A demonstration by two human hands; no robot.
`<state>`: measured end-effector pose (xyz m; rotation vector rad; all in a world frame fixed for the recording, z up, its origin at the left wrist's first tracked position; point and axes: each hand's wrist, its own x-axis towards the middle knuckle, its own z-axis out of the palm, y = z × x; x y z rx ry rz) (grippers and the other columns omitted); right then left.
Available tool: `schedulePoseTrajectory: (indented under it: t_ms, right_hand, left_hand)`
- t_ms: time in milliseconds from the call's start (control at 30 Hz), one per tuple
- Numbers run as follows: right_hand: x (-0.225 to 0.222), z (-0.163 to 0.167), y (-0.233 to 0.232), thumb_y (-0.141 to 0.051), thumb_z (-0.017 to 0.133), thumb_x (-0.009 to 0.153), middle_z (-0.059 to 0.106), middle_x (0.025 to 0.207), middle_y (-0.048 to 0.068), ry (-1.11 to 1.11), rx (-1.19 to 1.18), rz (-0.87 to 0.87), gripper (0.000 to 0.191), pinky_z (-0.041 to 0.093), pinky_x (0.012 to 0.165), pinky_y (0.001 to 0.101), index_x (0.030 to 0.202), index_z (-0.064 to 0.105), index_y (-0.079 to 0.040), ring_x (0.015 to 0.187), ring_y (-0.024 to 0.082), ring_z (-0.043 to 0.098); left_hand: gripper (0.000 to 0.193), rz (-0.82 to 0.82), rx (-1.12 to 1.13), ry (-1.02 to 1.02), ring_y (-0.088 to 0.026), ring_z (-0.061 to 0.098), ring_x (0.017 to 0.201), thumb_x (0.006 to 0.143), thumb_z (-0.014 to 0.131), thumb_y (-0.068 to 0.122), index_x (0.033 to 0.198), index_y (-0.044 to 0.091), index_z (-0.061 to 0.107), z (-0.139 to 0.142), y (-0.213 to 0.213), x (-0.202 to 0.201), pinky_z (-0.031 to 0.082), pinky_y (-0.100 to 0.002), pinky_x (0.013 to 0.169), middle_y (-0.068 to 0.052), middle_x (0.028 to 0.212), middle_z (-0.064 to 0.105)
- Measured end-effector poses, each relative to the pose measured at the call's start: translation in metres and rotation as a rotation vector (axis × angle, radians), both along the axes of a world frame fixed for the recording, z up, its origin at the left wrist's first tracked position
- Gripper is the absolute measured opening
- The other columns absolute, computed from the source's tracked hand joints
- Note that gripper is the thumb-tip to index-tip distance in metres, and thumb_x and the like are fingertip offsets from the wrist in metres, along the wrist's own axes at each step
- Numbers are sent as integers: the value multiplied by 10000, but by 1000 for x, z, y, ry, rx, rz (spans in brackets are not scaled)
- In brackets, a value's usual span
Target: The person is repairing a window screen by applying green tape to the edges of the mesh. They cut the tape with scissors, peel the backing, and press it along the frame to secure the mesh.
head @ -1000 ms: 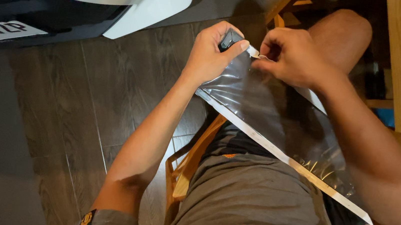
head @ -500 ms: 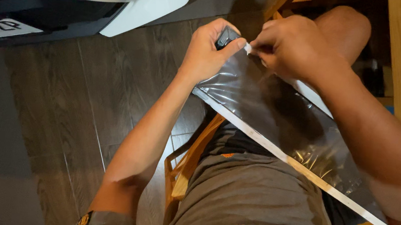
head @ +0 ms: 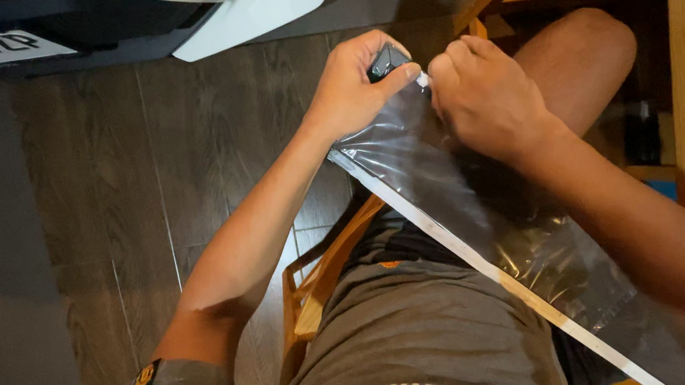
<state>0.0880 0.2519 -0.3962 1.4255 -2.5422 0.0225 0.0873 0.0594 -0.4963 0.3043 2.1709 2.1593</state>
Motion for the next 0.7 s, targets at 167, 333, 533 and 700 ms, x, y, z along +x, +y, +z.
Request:
schedulePoseTrajectory:
  t_ms: [167, 333, 533, 700]
  right_hand:
    - [-1, -1, 2, -210, 645, 995, 680, 917, 131, -660, -390, -483, 175, 525, 741, 415, 1016, 666, -38, 837, 298, 678]
    - [-10, 10, 18, -199, 689, 1016, 684, 908, 100, -549, -217, -257, 150, 514, 747, 435, 1004, 722, -54, 853, 321, 664]
    - [-12, 10, 17, -204, 784, 913, 652, 864, 82, -268, -123, -22, 186, 518, 1044, 436, 1043, 746, -77, 867, 291, 660]
    - [-21, 14, 13, -173, 782, 736, 673, 880, 60, -230, -44, 59, 321, 468, 1100, 435, 1041, 754, -80, 899, 270, 685]
  left_hand:
    - [143, -45, 70, 24, -43, 655, 788, 950, 782, 101, 990, 5, 684, 0, 2, -1, 542, -227, 736, -3, 858, 728]
    - [138, -65, 91, -11, -42, 650, 782, 954, 771, 111, 992, 10, 685, 6, 2, -2, 533, -229, 721, -5, 862, 736]
    - [137, -47, 10, -14, -40, 613, 727, 936, 778, 99, 972, 1, 689, 8, 1, -1, 507, -225, 672, 2, 810, 709]
    - [122, -61, 88, 56, -36, 633, 780, 953, 769, 74, 987, -3, 681, 3, 3, -3, 526, -225, 721, 8, 844, 718]
